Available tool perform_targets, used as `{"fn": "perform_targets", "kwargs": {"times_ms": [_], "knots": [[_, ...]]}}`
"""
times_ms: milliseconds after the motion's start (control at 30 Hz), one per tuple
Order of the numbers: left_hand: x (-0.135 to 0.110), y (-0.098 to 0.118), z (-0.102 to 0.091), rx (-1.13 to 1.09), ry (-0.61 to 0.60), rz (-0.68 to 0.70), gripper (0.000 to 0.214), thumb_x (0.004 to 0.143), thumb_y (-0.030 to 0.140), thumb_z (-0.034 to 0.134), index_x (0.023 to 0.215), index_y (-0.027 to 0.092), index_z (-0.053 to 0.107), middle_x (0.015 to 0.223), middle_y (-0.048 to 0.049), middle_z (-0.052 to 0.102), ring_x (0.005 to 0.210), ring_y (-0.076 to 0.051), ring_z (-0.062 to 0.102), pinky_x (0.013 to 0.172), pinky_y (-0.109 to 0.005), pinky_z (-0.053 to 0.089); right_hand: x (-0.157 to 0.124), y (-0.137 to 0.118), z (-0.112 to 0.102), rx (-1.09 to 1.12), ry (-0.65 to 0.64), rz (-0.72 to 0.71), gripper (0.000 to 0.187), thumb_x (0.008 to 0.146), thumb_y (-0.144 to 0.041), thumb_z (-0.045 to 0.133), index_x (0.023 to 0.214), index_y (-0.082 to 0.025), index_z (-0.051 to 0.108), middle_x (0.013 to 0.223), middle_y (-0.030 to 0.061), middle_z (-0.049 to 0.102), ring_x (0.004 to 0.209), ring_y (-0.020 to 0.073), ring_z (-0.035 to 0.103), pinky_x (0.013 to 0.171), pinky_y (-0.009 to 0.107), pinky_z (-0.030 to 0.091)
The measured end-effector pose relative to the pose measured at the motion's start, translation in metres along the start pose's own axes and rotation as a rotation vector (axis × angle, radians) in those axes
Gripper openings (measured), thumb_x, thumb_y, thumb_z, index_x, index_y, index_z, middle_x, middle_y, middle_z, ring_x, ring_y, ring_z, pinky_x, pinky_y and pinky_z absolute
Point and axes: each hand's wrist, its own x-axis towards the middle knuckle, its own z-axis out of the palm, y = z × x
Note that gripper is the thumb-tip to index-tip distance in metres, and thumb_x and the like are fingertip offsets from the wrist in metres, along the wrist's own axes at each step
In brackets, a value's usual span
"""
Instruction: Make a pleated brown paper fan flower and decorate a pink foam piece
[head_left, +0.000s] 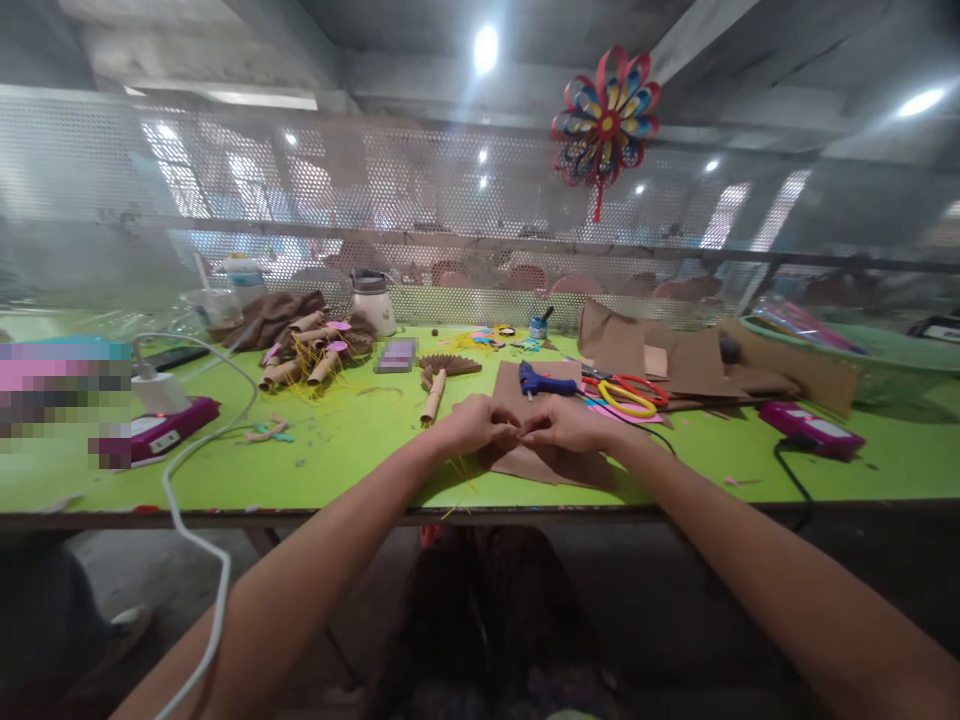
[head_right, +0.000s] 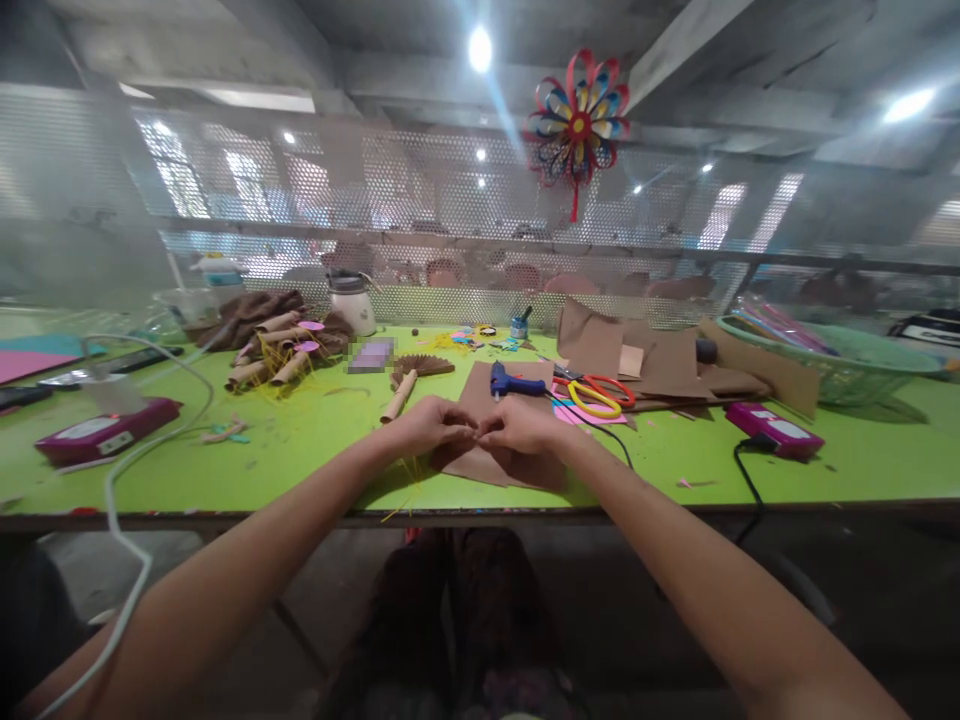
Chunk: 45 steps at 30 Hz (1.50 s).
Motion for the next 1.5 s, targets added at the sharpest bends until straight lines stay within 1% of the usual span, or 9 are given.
{"fn": "perform_targets", "kwargs": {"times_ms": [100,233,400,500,600,667,833,1133,1500], "knots": [[0.001,-0.003,0.003,0.116,0.006,0.015,0.032,0.076,0.037,0.057,0.099,0.018,0.07,0.069,-0.0011,0.067,0.061,-0.012,0.055,0.056,-0.021,0.036,0.001,0.001,0.001,-0.075,0.008,-0.002,0.027,0.077,-0.038,0.057,0.086,-0.017,0.072,0.066,0.0007,0.064,0.061,0.0129,0.05,0.058,0.023,0.035],[0.004,-0.005,0.006,0.281,0.004,0.116,0.02,0.076,0.033,0.059,0.082,0.019,0.073,0.071,-0.0013,0.066,0.064,-0.012,0.054,0.058,-0.021,0.035,-0.005,-0.003,0.003,-0.182,0.094,-0.011,0.023,0.081,-0.036,0.056,0.08,-0.019,0.071,0.07,0.0022,0.066,0.063,0.0135,0.053,0.058,0.023,0.036],[0.007,-0.006,0.007,0.379,0.042,0.236,0.021,0.076,0.035,0.062,0.074,0.018,0.074,0.072,-0.004,0.062,0.069,-0.014,0.052,0.059,-0.023,0.035,-0.011,-0.003,0.012,-0.321,0.237,-0.227,0.02,0.083,-0.026,0.056,0.073,-0.015,0.069,0.073,0.0064,0.064,0.069,0.0147,0.053,0.062,0.024,0.037],[0.006,-0.006,0.008,0.402,0.051,0.211,0.019,0.076,0.034,0.062,0.077,0.019,0.074,0.072,-0.0041,0.062,0.069,-0.014,0.052,0.058,-0.023,0.034,-0.013,0.001,0.017,-0.353,0.282,-0.297,0.019,0.084,-0.021,0.055,0.074,-0.014,0.069,0.073,0.0066,0.061,0.068,0.0142,0.052,0.062,0.025,0.039],[0.005,-0.007,0.009,0.384,0.059,0.189,0.019,0.078,0.032,0.06,0.087,0.022,0.073,0.074,-0.0025,0.064,0.067,-0.013,0.053,0.059,-0.022,0.035,-0.013,0.006,0.02,-0.366,0.289,-0.319,0.018,0.085,-0.018,0.054,0.077,-0.016,0.07,0.076,0.0062,0.06,0.07,0.0142,0.053,0.065,0.025,0.04],[0.005,-0.008,0.01,0.363,0.059,0.2,0.019,0.079,0.031,0.059,0.089,0.023,0.073,0.075,-0.0019,0.065,0.068,-0.012,0.054,0.062,-0.021,0.037,-0.012,0.008,0.021,-0.36,0.299,-0.327,0.017,0.084,-0.017,0.054,0.079,-0.016,0.07,0.077,0.0059,0.059,0.072,0.0144,0.053,0.066,0.025,0.041],[0.007,-0.011,0.009,0.372,0.058,0.222,0.018,0.078,0.031,0.059,0.081,0.021,0.074,0.075,-0.0036,0.065,0.072,-0.014,0.055,0.063,-0.021,0.038,-0.011,0.009,0.021,-0.31,0.301,-0.335,0.014,0.083,-0.015,0.055,0.081,-0.014,0.069,0.077,0.0069,0.061,0.073,0.0153,0.055,0.067,0.026,0.042],[0.004,-0.003,0.008,0.394,0.059,0.195,0.02,0.079,0.026,0.055,0.083,0.019,0.073,0.075,-0.0041,0.066,0.068,-0.014,0.054,0.062,-0.022,0.037,-0.016,0.006,0.016,-0.301,0.24,-0.205,0.013,0.083,-0.017,0.055,0.074,-0.014,0.064,0.074,0.0051,0.062,0.068,0.014,0.053,0.064,0.025,0.039],[0.002,-0.001,0.004,0.446,0.008,0.206,0.02,0.08,0.025,0.053,0.084,0.018,0.072,0.078,-0.0046,0.066,0.072,-0.015,0.055,0.066,-0.022,0.038,-0.02,-0.003,0.017,-0.468,0.224,-0.209,0.014,0.083,-0.012,0.05,0.074,-0.013,0.06,0.078,0.0062,0.058,0.074,0.0152,0.05,0.067,0.026,0.037]]}}
